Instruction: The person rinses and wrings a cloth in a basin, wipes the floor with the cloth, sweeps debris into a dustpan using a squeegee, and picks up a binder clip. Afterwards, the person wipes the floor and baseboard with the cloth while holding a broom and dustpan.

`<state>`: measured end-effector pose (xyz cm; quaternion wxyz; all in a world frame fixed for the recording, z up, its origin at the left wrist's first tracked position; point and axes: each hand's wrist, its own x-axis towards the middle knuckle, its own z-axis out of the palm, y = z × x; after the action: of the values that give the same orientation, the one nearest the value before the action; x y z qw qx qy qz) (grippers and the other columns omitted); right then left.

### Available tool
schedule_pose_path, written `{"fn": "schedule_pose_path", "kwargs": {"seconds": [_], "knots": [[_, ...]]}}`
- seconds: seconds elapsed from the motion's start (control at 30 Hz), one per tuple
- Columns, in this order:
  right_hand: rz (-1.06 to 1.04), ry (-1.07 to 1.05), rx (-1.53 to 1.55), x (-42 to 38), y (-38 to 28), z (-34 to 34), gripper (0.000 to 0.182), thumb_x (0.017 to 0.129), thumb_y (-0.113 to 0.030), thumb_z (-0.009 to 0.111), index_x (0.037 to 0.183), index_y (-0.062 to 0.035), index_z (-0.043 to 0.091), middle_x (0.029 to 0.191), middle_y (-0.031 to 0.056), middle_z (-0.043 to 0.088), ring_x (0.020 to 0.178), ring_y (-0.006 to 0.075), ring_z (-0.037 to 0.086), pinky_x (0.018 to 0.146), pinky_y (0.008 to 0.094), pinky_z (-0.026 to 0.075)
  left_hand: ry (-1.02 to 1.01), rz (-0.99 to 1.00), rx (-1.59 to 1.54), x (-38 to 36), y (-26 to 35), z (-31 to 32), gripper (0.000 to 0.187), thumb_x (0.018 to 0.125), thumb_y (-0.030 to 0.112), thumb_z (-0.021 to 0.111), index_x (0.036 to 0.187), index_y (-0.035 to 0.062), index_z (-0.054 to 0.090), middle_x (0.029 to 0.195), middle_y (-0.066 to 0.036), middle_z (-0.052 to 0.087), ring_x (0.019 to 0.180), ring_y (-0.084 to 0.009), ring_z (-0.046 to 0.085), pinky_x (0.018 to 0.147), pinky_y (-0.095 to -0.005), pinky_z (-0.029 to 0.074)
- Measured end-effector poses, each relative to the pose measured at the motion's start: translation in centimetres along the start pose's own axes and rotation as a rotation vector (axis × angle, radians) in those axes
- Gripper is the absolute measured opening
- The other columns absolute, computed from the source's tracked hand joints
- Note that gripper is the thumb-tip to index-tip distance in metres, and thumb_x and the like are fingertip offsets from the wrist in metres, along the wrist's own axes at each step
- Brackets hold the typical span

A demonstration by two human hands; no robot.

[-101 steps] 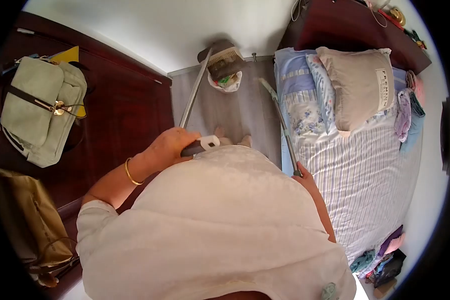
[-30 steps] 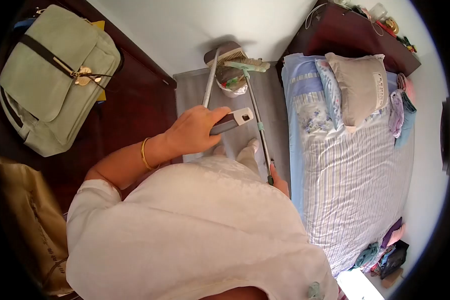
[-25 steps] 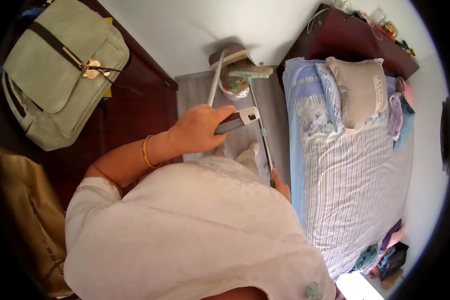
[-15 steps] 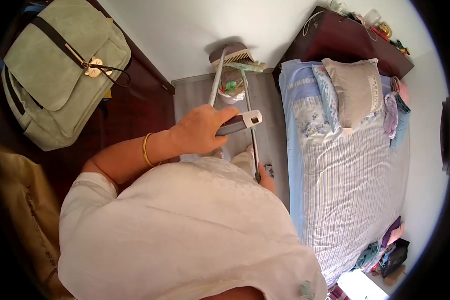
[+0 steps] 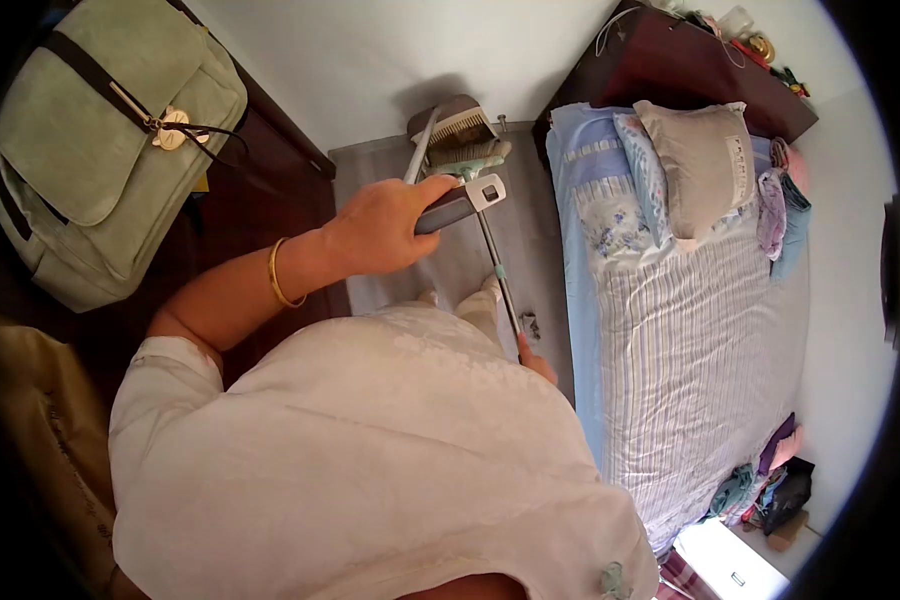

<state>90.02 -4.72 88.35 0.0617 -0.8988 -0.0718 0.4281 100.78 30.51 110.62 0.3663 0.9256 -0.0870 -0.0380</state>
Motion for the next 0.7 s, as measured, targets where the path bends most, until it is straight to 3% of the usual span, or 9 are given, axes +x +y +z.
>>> {"fn": "schedule_pose_path", "kwargs": {"seconds": [0.23, 0.43, 0.53, 0.63, 0.7], "knots": [[0.048, -0.134, 0.003, -4.4, 2.0, -0.8, 0.06, 0.084, -0.012, 0.046, 0.139, -0.0263, 0.03, 0.083, 0.0162, 0.063, 0.077, 0.0325, 0.062, 0.066, 0.0452, 0.047, -0.072, 0.023, 0.075, -0.1, 0.4, -0.5, 0.04, 0.067, 0.009, 0.062, 0.106, 0.005, 0.052, 0.071, -0.016, 0.057, 0.066, -0.0356, 0.054, 0.061, -0.0411, 0.044], [-0.019, 0.028, 0.253, -4.1, -0.5, -2.9, 0.06, 0.082, -0.012, 0.047, 0.139, -0.0253, 0.031, 0.083, 0.0167, 0.063, 0.076, 0.033, 0.062, 0.066, 0.0455, 0.047, -0.158, 0.043, 0.111, -1.1, 0.8, 0.4, 0.04, 0.066, 0.01, 0.063, 0.105, 0.0051, 0.053, 0.071, -0.015, 0.056, 0.067, -0.0351, 0.054, 0.062, -0.0408, 0.044], [-0.044, 0.137, 0.188, -0.6, -0.8, -0.8, 0.061, 0.081, -0.011, 0.048, 0.138, -0.0248, 0.032, 0.082, 0.0172, 0.063, 0.076, 0.0334, 0.062, 0.066, 0.0456, 0.046, -0.178, 0.062, 0.129, -1.2, 1.1, 0.8, 0.039, 0.065, 0.008, 0.063, 0.103, 0.0044, 0.054, 0.07, -0.015, 0.055, 0.067, -0.0349, 0.054, 0.061, -0.041, 0.044], [-0.023, 0.202, 0.123, 0.9, -0.4, 0.9, 0.064, 0.079, -0.01, 0.049, 0.138, -0.0245, 0.032, 0.08, 0.0187, 0.062, 0.075, 0.0342, 0.061, 0.065, 0.0463, 0.046, -0.064, 0.081, 0.117, -0.9, 1.6, 0.1, 0.038, 0.065, 0.006, 0.062, 0.102, 0.004, 0.054, 0.07, -0.015, 0.055, 0.067, -0.0346, 0.054, 0.061, -0.0408, 0.044], [0.001, 0.12, 0.144, 0.8, 0.9, 1.4, 0.064, 0.079, -0.01, 0.05, 0.139, -0.0248, 0.032, 0.08, 0.0193, 0.062, 0.076, 0.0347, 0.061, 0.066, 0.0461, 0.046, -0.063, 0.018, 0.104, -0.9, 2.1, -0.8, 0.038, 0.065, 0.006, 0.062, 0.103, 0.0039, 0.054, 0.071, -0.015, 0.056, 0.068, -0.0346, 0.054, 0.062, -0.0404, 0.044]]}}
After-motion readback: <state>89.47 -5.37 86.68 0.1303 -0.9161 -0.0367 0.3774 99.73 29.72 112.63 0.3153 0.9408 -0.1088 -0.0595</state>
